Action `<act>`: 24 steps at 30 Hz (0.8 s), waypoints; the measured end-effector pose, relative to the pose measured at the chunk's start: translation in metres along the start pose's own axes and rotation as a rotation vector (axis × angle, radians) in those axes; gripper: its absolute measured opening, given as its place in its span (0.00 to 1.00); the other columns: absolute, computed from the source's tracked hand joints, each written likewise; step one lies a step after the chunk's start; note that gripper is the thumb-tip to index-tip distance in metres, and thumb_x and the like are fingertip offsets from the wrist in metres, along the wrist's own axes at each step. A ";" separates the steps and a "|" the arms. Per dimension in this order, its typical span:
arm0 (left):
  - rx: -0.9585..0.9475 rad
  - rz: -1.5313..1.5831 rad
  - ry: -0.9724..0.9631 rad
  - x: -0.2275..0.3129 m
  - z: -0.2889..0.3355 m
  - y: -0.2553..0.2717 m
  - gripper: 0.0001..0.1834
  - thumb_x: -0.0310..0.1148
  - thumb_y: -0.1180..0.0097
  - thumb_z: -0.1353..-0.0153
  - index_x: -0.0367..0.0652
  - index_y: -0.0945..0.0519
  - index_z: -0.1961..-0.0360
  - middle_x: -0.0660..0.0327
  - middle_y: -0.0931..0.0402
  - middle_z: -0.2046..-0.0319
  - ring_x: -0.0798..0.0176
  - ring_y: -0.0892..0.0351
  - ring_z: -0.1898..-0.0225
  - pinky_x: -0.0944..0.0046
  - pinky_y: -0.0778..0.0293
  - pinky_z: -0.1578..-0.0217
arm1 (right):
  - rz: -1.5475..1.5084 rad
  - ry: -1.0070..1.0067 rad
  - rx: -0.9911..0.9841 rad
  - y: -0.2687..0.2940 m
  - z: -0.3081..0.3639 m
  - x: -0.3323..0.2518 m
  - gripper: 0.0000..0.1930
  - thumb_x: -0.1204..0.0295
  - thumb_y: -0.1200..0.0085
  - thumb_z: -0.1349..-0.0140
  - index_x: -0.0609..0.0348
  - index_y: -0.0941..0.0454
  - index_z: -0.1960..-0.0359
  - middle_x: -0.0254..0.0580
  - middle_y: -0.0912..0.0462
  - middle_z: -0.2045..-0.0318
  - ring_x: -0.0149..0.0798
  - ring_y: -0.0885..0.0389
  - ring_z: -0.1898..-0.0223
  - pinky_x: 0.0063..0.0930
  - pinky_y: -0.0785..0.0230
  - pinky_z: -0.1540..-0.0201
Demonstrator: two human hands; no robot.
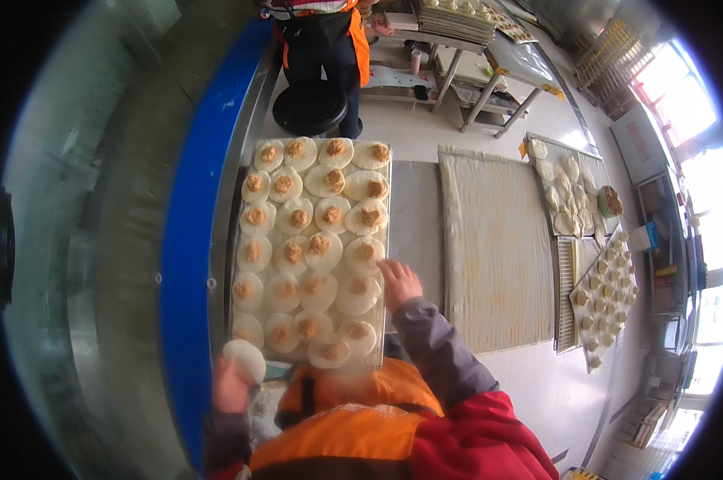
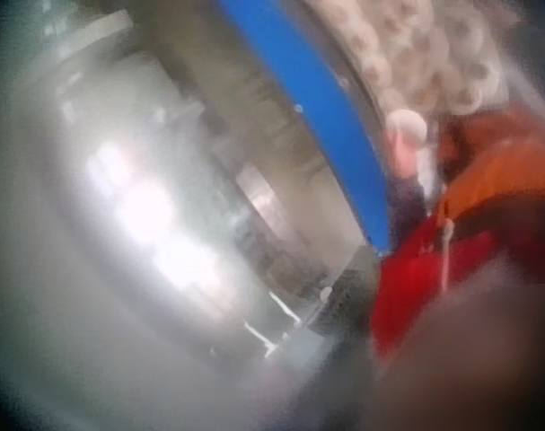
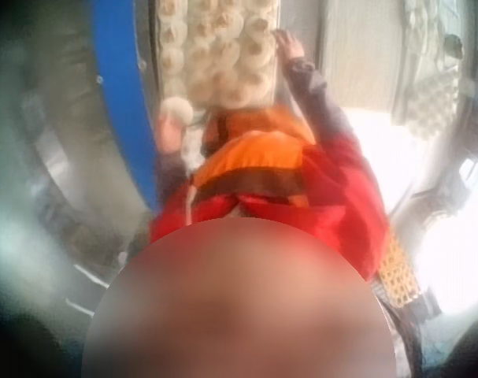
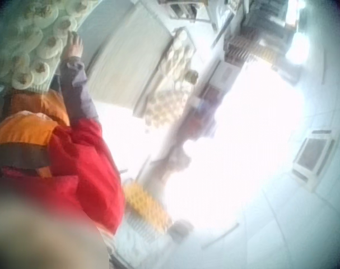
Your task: The person places filling onto dough discs on a conveyor belt and then folds and pleats them into buns, arranging the finished buns on a tray. The person repeats this process continuously while other workers perform similar tasks nearby.
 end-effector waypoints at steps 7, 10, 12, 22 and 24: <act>-0.014 0.031 -0.018 -0.034 0.036 -0.036 0.19 0.36 0.54 0.31 0.43 0.32 0.41 0.54 0.29 0.45 0.53 0.28 0.45 0.46 0.30 0.45 | -0.071 -0.122 -0.016 -0.004 -0.064 0.061 0.26 0.80 0.55 0.44 0.48 0.30 0.42 0.47 0.26 0.49 0.51 0.23 0.51 0.42 0.28 0.50; 0.005 -0.007 -0.035 -0.043 0.047 -0.066 0.19 0.33 0.54 0.32 0.42 0.32 0.42 0.54 0.28 0.46 0.54 0.25 0.47 0.48 0.27 0.48 | -0.109 -0.098 -0.078 -0.012 -0.092 0.074 0.25 0.79 0.55 0.42 0.48 0.31 0.41 0.47 0.24 0.52 0.52 0.23 0.53 0.42 0.28 0.51; -0.017 -0.049 -0.063 -0.047 0.052 -0.094 0.18 0.30 0.55 0.33 0.41 0.32 0.42 0.54 0.27 0.48 0.55 0.24 0.48 0.50 0.26 0.50 | -0.116 -0.099 -0.099 -0.016 -0.098 0.086 0.24 0.79 0.55 0.41 0.50 0.31 0.41 0.46 0.23 0.54 0.51 0.22 0.54 0.40 0.27 0.53; -0.255 -0.623 0.064 -0.130 0.011 -0.217 0.20 0.27 0.48 0.36 0.39 0.32 0.43 0.56 0.25 0.52 0.63 0.23 0.53 0.64 0.26 0.55 | -1.401 -0.204 -0.742 -0.029 0.093 0.041 0.21 0.58 0.57 0.28 0.59 0.28 0.43 0.39 0.21 0.50 0.35 0.26 0.46 0.32 0.34 0.41; -0.445 -0.923 -0.136 -0.153 -0.008 -0.260 0.20 0.27 0.48 0.36 0.36 0.32 0.43 0.55 0.24 0.53 0.65 0.25 0.52 0.66 0.27 0.54 | -1.883 -0.539 -0.780 -0.025 0.134 0.035 0.27 0.54 0.51 0.32 0.59 0.33 0.39 0.44 0.26 0.44 0.41 0.27 0.43 0.42 0.33 0.40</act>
Point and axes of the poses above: each hand's wrist, its own z-axis away from the middle knuckle, its own y-axis out of the back of the hand, x = y × z, the point moved 8 cm from there along -z, towards the middle knuckle
